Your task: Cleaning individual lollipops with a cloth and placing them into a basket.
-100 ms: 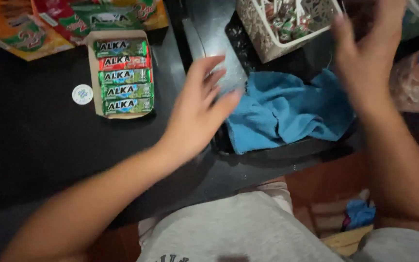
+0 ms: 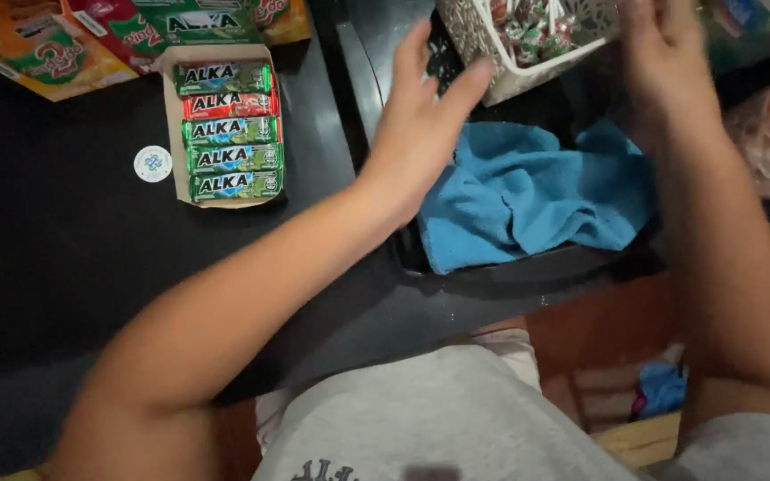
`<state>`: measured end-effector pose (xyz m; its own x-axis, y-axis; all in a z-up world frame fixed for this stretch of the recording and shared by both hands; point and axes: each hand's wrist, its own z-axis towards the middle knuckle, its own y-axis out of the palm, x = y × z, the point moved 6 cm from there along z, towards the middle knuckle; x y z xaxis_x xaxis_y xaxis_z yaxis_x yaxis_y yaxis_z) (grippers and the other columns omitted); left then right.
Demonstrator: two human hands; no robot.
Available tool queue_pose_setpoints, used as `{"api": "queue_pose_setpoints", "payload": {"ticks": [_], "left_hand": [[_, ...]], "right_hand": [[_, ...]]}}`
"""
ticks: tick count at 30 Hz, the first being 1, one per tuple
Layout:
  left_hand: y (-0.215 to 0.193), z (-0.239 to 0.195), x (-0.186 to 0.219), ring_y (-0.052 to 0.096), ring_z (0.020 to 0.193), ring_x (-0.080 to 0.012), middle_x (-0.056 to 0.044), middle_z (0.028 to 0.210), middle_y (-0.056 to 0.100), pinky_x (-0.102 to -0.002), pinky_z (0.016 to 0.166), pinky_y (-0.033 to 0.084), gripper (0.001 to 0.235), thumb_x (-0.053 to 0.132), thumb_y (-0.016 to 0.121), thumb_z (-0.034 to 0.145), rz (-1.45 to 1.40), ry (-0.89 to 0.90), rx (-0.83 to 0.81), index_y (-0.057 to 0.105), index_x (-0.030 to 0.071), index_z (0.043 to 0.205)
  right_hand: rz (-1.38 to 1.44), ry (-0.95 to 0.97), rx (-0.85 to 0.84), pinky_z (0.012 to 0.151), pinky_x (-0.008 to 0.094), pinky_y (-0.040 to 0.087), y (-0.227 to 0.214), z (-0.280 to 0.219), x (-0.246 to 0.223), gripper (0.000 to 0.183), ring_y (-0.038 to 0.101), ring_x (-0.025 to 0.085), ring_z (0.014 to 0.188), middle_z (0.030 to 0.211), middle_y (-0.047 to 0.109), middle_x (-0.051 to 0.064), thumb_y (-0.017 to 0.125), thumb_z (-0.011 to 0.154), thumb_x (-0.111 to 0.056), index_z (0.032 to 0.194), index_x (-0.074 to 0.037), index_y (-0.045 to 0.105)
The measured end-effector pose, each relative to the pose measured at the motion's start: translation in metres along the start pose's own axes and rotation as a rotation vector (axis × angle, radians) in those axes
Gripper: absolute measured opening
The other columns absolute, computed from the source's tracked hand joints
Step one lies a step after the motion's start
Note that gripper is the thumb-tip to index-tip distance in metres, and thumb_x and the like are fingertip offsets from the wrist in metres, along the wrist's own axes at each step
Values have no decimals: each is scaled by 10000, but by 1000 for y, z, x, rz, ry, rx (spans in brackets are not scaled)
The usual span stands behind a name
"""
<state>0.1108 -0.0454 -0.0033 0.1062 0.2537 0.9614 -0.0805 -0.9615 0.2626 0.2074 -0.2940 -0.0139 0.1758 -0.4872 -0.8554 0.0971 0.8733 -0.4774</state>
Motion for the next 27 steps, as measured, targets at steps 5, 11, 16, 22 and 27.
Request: {"api": "queue_pose_setpoints", "payload": {"ticks": [5,11,16,22,27], "left_hand": [[8,73,-36,515,1178,-344,-136,1355,471,-409,806,460,745,358,536,753,299,217,243,208,220,1407],[6,44,-41,512,1216,-408,-158,1441,387,-470,812,576,724,-144,412,829,-328,0,127,232,195,1443],[13,27,-40,599,1043,-350,-202,1278,525,-420,723,579,689,-154,395,838,-542,-101,145,279,135,1453],[10,3,-48,170,1414,-196,-116,1544,150,-326,1143,156,785,349,498,835,-524,-137,295,161,-16,1443],[33,-21,-37,403,1337,-269,-155,1435,424,-349,1122,290,809,534,401,772,-553,-284,23,342,31,1403]], "right_hand": [[175,93,-115,742,221,511,38,-34,-39,460,563,57,948,1053,555,-38,421,899,-597,1101,-187,469],[889,376,-248,684,362,537,47,-55,-66,589,620,199,964,1059,624,19,585,704,-609,1113,-186,571],[1107,450,-598,837,535,535,65,-66,-95,857,575,387,1141,1349,522,156,647,677,-544,1378,-102,430],[812,544,-478,636,353,571,61,-44,-67,546,665,226,906,1005,673,27,637,650,-443,1114,-159,584],[224,318,-275,805,369,591,41,-20,-49,522,662,149,1024,1107,642,-46,584,733,-477,1192,-262,456]]}}
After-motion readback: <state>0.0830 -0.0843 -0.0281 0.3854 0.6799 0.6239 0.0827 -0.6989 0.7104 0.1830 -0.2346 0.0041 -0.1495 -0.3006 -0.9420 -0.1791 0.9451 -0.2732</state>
